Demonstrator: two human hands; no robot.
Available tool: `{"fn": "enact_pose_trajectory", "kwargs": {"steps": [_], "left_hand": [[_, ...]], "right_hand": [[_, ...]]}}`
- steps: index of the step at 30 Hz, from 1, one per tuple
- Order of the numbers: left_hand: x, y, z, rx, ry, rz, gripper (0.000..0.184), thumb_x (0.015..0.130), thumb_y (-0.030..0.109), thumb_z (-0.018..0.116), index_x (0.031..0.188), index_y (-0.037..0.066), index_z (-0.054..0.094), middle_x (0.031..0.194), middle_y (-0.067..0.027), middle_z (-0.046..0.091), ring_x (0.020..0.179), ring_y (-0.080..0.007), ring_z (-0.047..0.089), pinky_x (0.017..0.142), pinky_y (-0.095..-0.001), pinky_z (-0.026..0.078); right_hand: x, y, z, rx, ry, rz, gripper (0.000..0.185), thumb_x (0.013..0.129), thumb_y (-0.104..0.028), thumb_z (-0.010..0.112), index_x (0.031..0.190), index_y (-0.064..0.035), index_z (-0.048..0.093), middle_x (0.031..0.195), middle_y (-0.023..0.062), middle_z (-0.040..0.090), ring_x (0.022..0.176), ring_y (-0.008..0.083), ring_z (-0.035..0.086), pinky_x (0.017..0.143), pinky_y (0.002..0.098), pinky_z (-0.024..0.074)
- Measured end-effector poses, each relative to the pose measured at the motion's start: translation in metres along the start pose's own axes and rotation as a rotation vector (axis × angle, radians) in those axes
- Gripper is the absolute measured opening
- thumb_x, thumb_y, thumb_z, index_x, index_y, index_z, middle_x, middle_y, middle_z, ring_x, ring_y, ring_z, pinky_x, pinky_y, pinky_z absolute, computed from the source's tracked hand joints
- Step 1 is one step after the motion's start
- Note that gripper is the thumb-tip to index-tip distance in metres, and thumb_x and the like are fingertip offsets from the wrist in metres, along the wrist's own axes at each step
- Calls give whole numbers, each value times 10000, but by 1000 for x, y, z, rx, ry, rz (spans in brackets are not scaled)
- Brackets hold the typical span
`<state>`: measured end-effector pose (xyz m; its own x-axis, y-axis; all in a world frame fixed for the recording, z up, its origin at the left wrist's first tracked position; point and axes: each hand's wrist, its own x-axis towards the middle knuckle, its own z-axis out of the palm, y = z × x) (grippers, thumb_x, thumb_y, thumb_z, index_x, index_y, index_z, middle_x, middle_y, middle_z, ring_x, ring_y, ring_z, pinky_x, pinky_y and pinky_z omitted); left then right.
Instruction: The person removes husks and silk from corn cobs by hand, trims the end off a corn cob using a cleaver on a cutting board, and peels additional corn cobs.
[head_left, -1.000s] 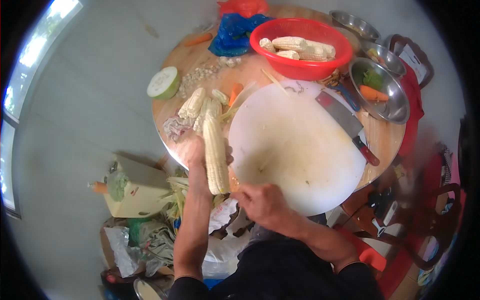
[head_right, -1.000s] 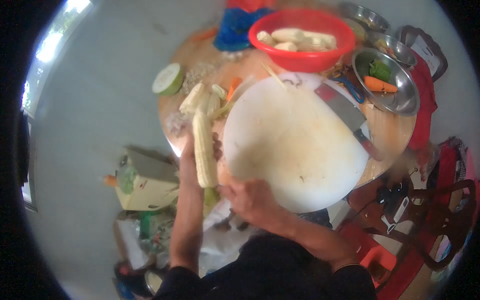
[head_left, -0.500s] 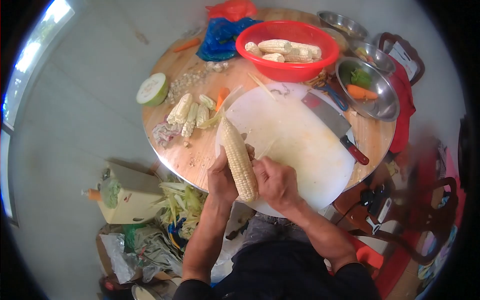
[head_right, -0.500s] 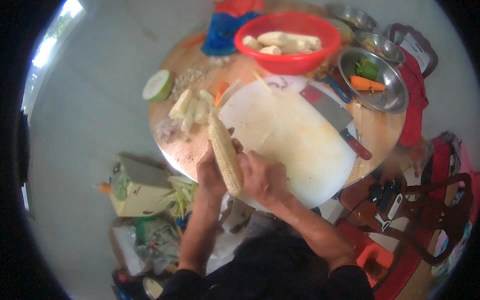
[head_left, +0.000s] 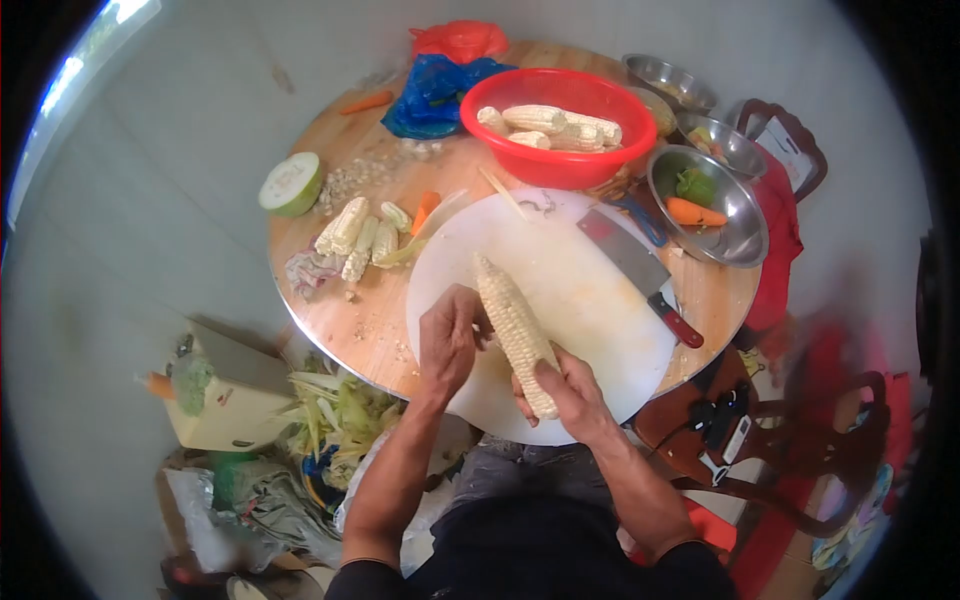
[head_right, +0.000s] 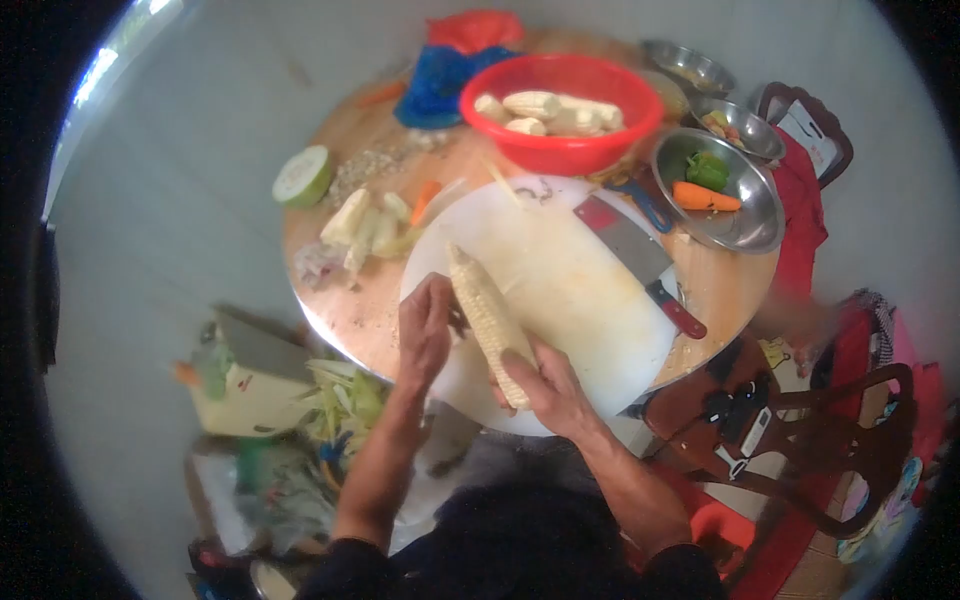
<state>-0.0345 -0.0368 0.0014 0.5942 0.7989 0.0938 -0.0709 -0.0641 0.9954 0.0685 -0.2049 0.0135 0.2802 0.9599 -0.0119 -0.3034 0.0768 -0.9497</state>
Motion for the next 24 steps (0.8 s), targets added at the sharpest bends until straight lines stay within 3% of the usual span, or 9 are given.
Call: {"fn": "enact_pose_trajectory", "kwargs": {"steps": [3, 7, 9, 10, 14, 16, 20, 22, 24], "left_hand": [[3, -2, -3, 8, -77, -70, 436, 1118, 321, 408, 822, 34, 550, 692, -17, 545, 571, -77, 474, 516, -250, 393], [1, -1, 6, -99, -275, -20, 354, 1112, 311, 392, 1001, 25, 568, 703, -17, 521, 610, -109, 478, 568, -267, 406], [1, 7, 14, 63, -362, 82, 337, 1100, 308, 425, 1106, 11, 586, 720, -21, 539, 658, -134, 517, 620, -283, 440], [1, 12, 13, 75, -405, 110, 335, 1053, 228, 402, 1135, -18, 614, 739, 14, 494, 612, -87, 422, 568, -261, 367], [3, 16, 8, 72, -428, 79, 300, 1046, 192, 432, 1070, -34, 627, 710, 25, 493, 617, -96, 434, 570, -277, 377], [2, 13, 7, 133, -510, 240, 266, 1039, 173, 458, 990, -21, 633, 674, 42, 472, 608, -91, 417, 563, -279, 369], [3, 2, -7, 327, -647, 267, 277, 1075, 212, 487, 990, -18, 617, 717, 2, 504, 689, -116, 475, 631, -291, 426], [4, -4, -11, 91, -503, -2, 245, 1059, 194, 527, 977, -20, 614, 739, 10, 511, 710, -116, 497, 650, -296, 440], [7, -2, -10, 6, -536, -13, 260, 1057, 203, 523, 958, -23, 604, 777, 11, 553, 750, -123, 527, 677, -298, 452]], "right_hand": [[-4, -1, -15, 67, 11, 15, 509, 1085, -455, 421, 1228, 27, 499, 860, 110, 579, 639, 157, 576, 553, 310, 482], [-7, 0, -21, 201, 12, 57, 653, 1078, -556, 333, 1292, 36, 504, 830, 125, 594, 570, 170, 567, 491, 315, 476], [-9, -2, -21, 258, -31, 97, 637, 1081, -548, 320, 1264, 26, 525, 788, 121, 594, 565, 174, 572, 494, 318, 485], [-10, -3, -21, 321, -68, 132, 624, 1085, -541, 307, 1237, 15, 547, 746, 118, 595, 560, 178, 577, 498, 322, 495], [-12, -3, -26, 412, -63, 238, 716, 1071, -590, 248, 1260, 29, 554, 738, 143, 612, 501, 194, 581, 437, 333, 502], [-11, 0, -31, 613, -53, 278, 758, 1064, -605, 227, 1250, 45, 568, 705, 153, 610, 447, 205, 562, 401, 333, 504], [-9, 3, -38, 709, -134, 208, 765, 1064, -601, 227, 1224, 56, 586, 675, 159, 602, 409, 211, 541, 375, 329, 501], [-8, 1, -39, 731, -159, 195, 773, 1063, -601, 217, 1215, 59, 591, 657, 166, 596, 408, 231, 561, 370, 336, 510], [-7, 0, -36, 739, -132, 212, 772, 1063, -598, 218, 1214, 60, 591, 657, 171, 596, 417, 242, 577, 376, 340, 516]]}}
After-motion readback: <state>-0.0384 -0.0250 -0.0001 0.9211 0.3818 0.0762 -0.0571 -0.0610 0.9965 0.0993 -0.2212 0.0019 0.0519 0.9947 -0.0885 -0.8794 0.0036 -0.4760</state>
